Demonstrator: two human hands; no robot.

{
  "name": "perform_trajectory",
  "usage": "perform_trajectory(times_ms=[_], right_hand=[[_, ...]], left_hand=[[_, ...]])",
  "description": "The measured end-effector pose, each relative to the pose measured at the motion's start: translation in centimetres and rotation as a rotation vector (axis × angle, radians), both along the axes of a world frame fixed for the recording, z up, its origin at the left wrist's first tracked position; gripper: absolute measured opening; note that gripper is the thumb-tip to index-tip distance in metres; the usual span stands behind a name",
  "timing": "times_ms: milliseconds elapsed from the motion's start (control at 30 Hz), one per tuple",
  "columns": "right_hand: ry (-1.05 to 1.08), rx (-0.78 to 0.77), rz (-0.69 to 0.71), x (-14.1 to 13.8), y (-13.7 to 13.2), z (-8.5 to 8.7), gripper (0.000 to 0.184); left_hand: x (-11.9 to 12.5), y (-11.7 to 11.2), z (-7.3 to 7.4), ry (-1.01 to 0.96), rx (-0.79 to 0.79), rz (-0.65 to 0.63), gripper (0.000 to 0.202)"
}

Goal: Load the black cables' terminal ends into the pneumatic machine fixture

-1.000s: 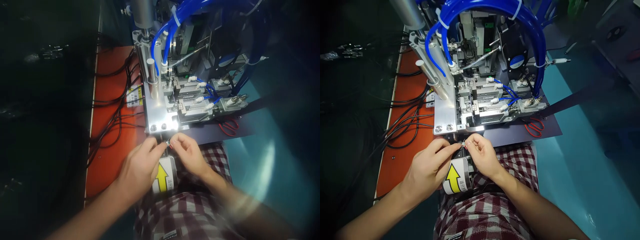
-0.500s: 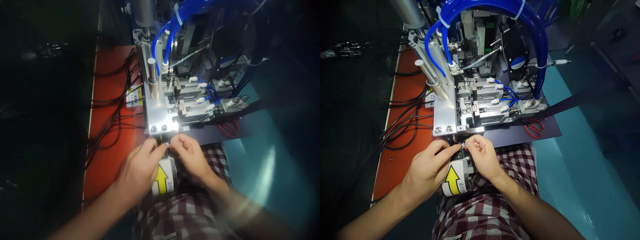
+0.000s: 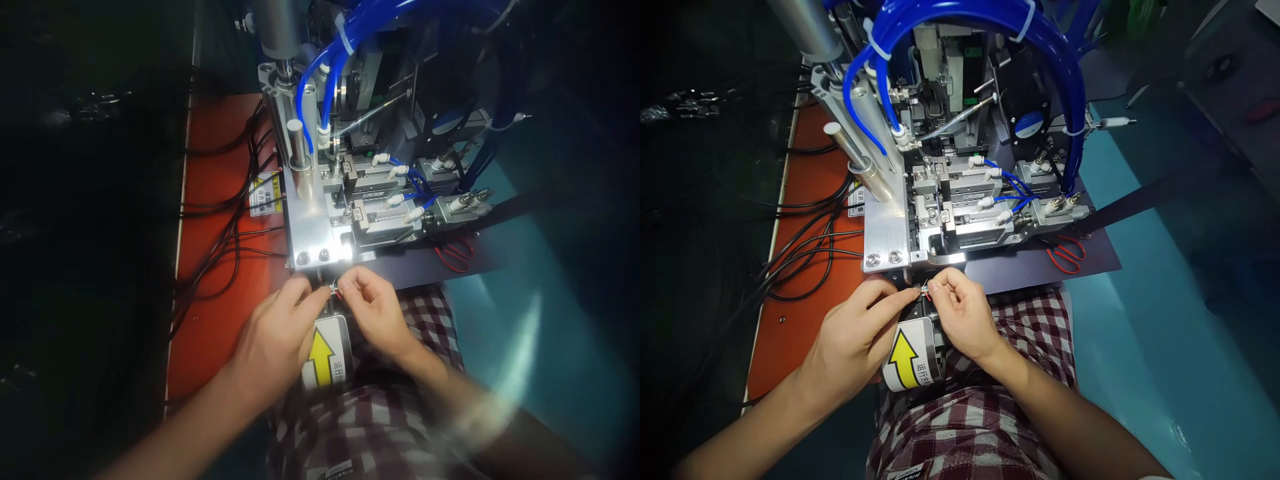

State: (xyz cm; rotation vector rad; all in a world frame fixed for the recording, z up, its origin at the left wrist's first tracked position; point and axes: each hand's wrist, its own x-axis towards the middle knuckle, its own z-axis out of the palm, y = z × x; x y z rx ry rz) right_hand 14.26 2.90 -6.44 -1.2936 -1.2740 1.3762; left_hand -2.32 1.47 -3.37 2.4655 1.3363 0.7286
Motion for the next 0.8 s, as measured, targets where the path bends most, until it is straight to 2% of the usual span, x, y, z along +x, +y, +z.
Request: perform_trajectory(times_ms=[167,800], right_hand=[[0.059,-0.007,0.026,0.2,0.31,0.18,0.021],[0.002,-0.014,0.034,0.33,0.12,0.12,0.021]], left_hand=[[-0.08,0.06,-0.11,0.001,-0.023,-0.005,0.031],[-0.02,0.34,0.03,0.039,0.027,-0.033,0.028]])
